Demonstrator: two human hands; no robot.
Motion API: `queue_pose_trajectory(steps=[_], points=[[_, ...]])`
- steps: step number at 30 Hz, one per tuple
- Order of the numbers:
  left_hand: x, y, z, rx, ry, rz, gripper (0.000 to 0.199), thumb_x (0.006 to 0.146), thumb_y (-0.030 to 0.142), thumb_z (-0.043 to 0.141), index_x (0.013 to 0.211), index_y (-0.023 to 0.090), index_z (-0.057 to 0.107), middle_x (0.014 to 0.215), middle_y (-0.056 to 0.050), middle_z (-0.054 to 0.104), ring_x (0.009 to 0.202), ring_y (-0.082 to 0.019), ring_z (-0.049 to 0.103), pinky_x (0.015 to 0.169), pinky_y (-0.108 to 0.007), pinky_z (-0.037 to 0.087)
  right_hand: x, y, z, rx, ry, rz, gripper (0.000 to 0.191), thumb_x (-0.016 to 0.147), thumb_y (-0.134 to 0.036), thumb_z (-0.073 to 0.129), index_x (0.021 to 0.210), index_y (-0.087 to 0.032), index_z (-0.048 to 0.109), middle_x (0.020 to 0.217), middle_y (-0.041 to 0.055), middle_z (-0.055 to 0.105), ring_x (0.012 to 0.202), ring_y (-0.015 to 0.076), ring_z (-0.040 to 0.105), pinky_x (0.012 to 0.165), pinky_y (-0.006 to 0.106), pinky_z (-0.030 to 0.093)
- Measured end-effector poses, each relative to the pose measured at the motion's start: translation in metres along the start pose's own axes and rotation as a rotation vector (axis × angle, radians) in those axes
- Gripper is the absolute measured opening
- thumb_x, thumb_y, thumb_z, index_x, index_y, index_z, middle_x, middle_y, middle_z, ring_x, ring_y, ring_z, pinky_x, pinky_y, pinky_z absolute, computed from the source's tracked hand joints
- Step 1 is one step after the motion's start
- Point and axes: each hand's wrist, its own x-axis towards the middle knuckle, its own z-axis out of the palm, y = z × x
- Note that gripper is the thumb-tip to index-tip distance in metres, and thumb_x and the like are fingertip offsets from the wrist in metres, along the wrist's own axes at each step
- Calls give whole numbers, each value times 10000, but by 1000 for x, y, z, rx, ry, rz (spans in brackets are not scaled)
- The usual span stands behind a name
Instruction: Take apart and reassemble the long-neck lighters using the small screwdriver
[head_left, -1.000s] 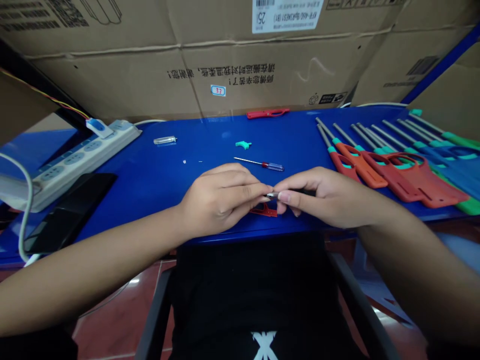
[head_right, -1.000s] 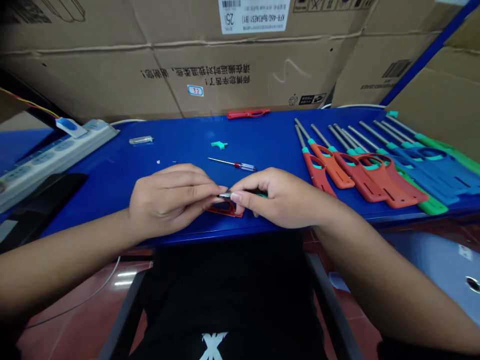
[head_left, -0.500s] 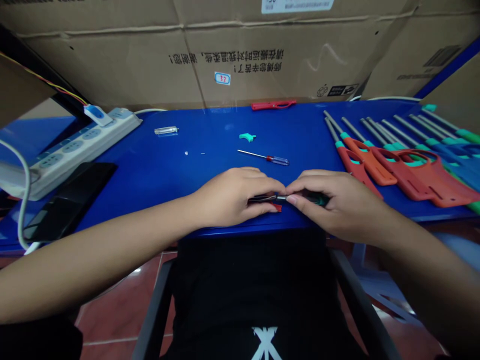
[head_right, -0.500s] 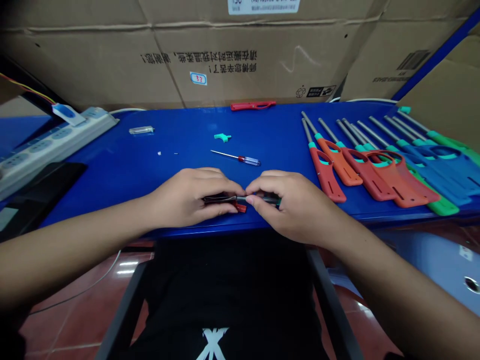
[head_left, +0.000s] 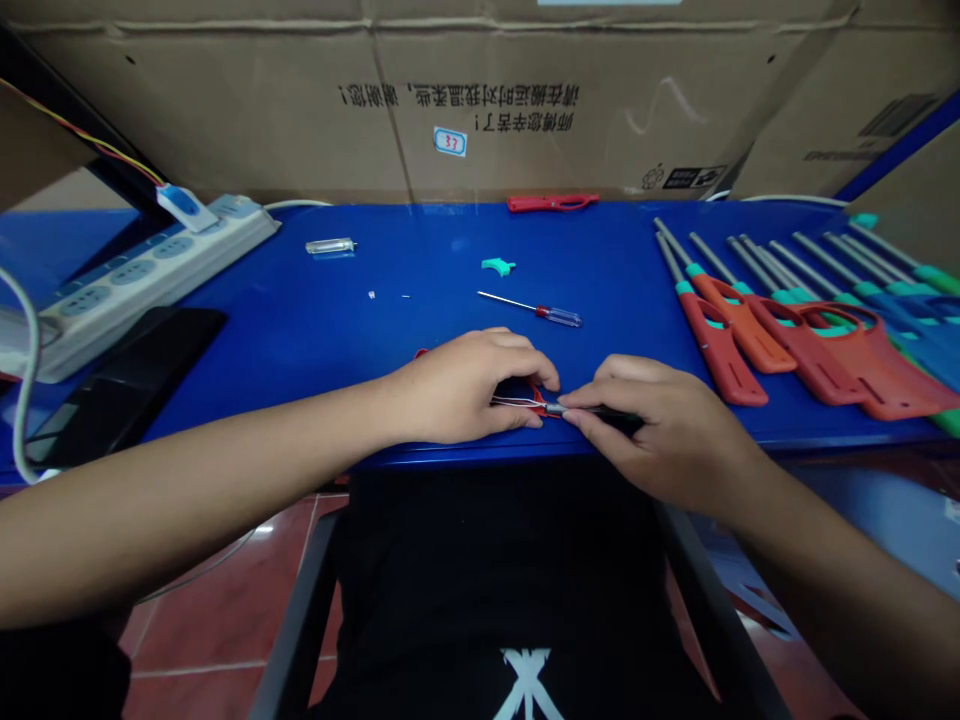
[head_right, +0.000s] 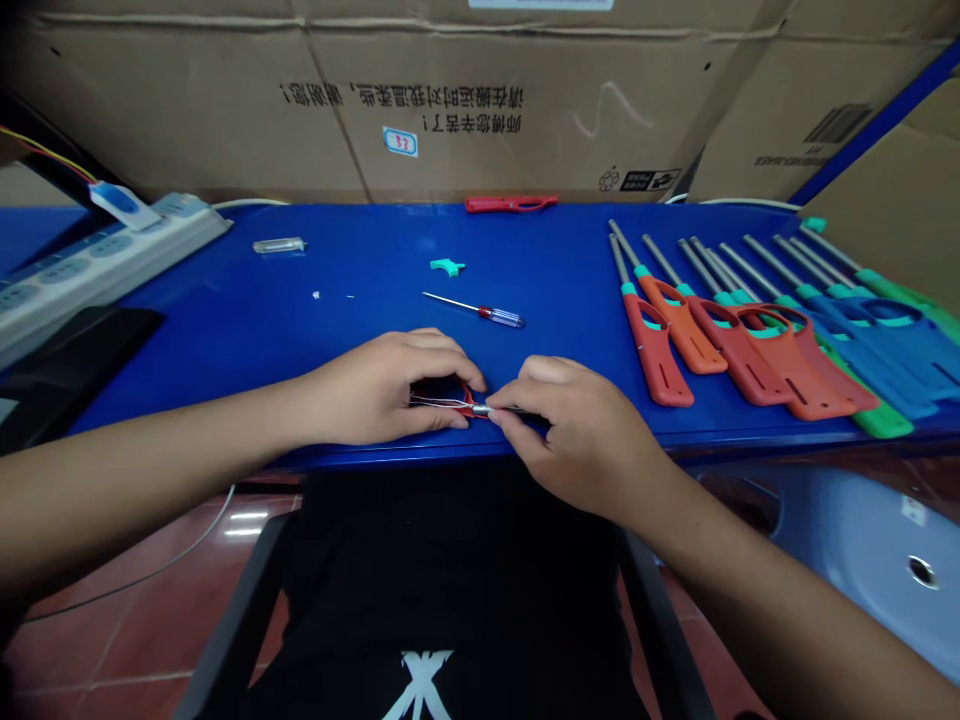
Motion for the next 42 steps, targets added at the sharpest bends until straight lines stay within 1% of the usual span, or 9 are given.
queue_pose_trajectory(steps=[5, 8, 11, 16, 23, 27, 32, 36, 42], points=[[0, 1, 1, -5, 6, -35, 195, 876, 302, 715, 1046, 210, 691, 1067, -27, 712, 1015, -185, 627, 941, -340, 456, 4, -1, 1, 41, 18, 52, 149, 920, -238, 601, 946, -235, 748, 843, 35, 670, 800, 174, 608, 735, 333, 468], [1, 1, 2, -13, 15, -45, 191, 859, 296, 731, 1019, 200, 689, 1043, -25, 712, 998, -185, 632, 927, -338, 455, 9, -2, -2, 80, -25, 89, 134, 906, -253, 617, 901, -228, 749, 822, 29, 664, 780, 167, 607, 713, 318, 461], [1, 1, 2, -16, 21, -71, 208, 837, 287, 748, 1010, 191, 682, 1033, -22, 709, 991, -185, 636, 909, -331, 457, 14, -1, -5, 83, -74, 107, 139, 905, -284, 622, 893, -236, 752, 834, 28, 678, 801, 175, 612, 745, 329, 460], [0, 3, 2, -14, 7, -85, 248, 837, 249, 723, 1072, 195, 666, 1079, -28, 699, 1016, -191, 627, 925, -335, 458, 20, 4, -10, 63, -143, 149, 125, 891, -296, 640, 874, -246, 753, 850, 22, 686, 821, 177, 621, 757, 324, 452], [-2, 8, 1, 54, 28, -84, 204, 841, 153, 641, 1041, 181, 669, 969, -16, 713, 924, -175, 640, 878, -315, 467, 33, 0, -15, 22, -227, 168, 66, 857, -221, 648, 821, -204, 701, 840, 23, 659, 782, 159, 602, 719, 292, 445], [-1, 7, 3, 33, 45, -94, 150, 845, 156, 640, 984, 186, 685, 976, -15, 726, 946, -181, 650, 877, -316, 475, 33, -1, -15, -44, -204, 136, 82, 862, -194, 640, 788, -195, 675, 828, 27, 654, 793, 168, 588, 718, 294, 430], [0, 5, 4, 28, 68, -78, 137, 846, 149, 632, 964, 179, 695, 976, -24, 729, 938, -179, 658, 889, -321, 484, 30, 7, -14, 88, -196, 108, 78, 884, -226, 638, 863, -201, 709, 888, 25, 677, 813, 151, 616, 741, 275, 460], [0, 5, 4, 28, 77, -94, 145, 843, 167, 643, 978, 186, 692, 978, -22, 727, 936, -179, 662, 884, -319, 488, 26, 12, -10, 60, -136, 48, 113, 912, -254, 620, 924, -190, 713, 905, 37, 681, 833, 159, 621, 759, 285, 467], [0, 3, 3, 15, 83, -105, 135, 851, 198, 650, 976, 194, 701, 1005, -17, 731, 957, -177, 663, 890, -310, 482, 20, 13, -7, 53, -66, 0, 95, 896, -233, 635, 909, -180, 712, 874, 41, 676, 802, 156, 619, 730, 285, 464]])
